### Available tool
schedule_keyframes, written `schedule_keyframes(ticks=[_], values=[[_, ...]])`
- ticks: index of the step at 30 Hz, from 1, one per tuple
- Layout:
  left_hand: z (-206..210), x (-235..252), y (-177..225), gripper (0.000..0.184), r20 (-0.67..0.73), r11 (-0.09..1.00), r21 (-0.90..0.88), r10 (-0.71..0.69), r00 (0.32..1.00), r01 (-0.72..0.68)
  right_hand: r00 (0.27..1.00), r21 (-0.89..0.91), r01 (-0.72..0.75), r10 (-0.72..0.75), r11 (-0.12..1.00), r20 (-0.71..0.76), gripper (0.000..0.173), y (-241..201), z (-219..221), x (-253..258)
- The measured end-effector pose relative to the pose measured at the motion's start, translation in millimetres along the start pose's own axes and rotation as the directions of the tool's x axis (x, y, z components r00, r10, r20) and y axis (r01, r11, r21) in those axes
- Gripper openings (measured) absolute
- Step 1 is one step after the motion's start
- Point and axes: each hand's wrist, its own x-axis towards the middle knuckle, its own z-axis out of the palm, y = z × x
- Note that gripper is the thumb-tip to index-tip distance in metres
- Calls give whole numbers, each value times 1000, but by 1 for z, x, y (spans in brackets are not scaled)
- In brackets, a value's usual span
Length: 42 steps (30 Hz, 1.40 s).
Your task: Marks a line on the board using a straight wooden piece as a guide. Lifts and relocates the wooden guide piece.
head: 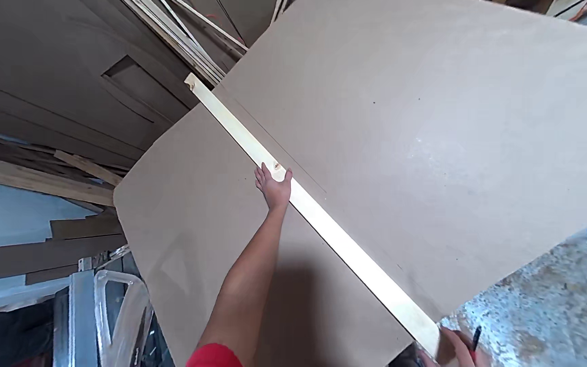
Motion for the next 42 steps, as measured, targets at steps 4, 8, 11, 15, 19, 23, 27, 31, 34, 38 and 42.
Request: schedule_keyframes(ticks=[4,8,11,15,19,23,27,31,34,38,42], values=[[-5,-1,4,110,-3,998,17,54,999,-54,1000,25,7,-6,1000,-23,81,-3,11,12],[-4,-6,8,112,-16,999,-16,41,999,-41,998,18,-53,54,998,-34,72,-3,14,11],[-4,-5,11,113,-38,998,-62,17,999,-19,996,18,-62,63,998,-58,70,-5,15,10],[-3,-6,9,112,-40,998,-70,3,999,-6,996,-8,-54,54,998,-64,68,-8,14,6],[-5,-7,7,107,-42,995,-98,12,999,-17,998,-56,-27,23,998,-63,67,-11,17,-2],[-5,-7,4,104,-53,992,-119,43,998,-49,998,-43,-32,30,999,-54,67,-9,18,-1],[-4,-5,7,106,-60,994,-102,41,997,-47,998,-18,-64,64,998,-12,67,-11,16,5],[-2,-4,8,107,-68,995,-96,28,997,-35,997,-28,-81,81,996,5,67,-10,13,8],[-1,-4,8,108,-76,996,-81,26,997,-32,996,-24,-84,84,996,-5,67,-10,15,8],[-1,-4,10,110,-80,996,-88,-1,997,-7,997,-16,-72,72,997,-16,67,-9,18,11],[1,-4,12,115,-94,989,-137,-70,993,57,998,-21,-60,60,998,-36,67,-6,21,10]])
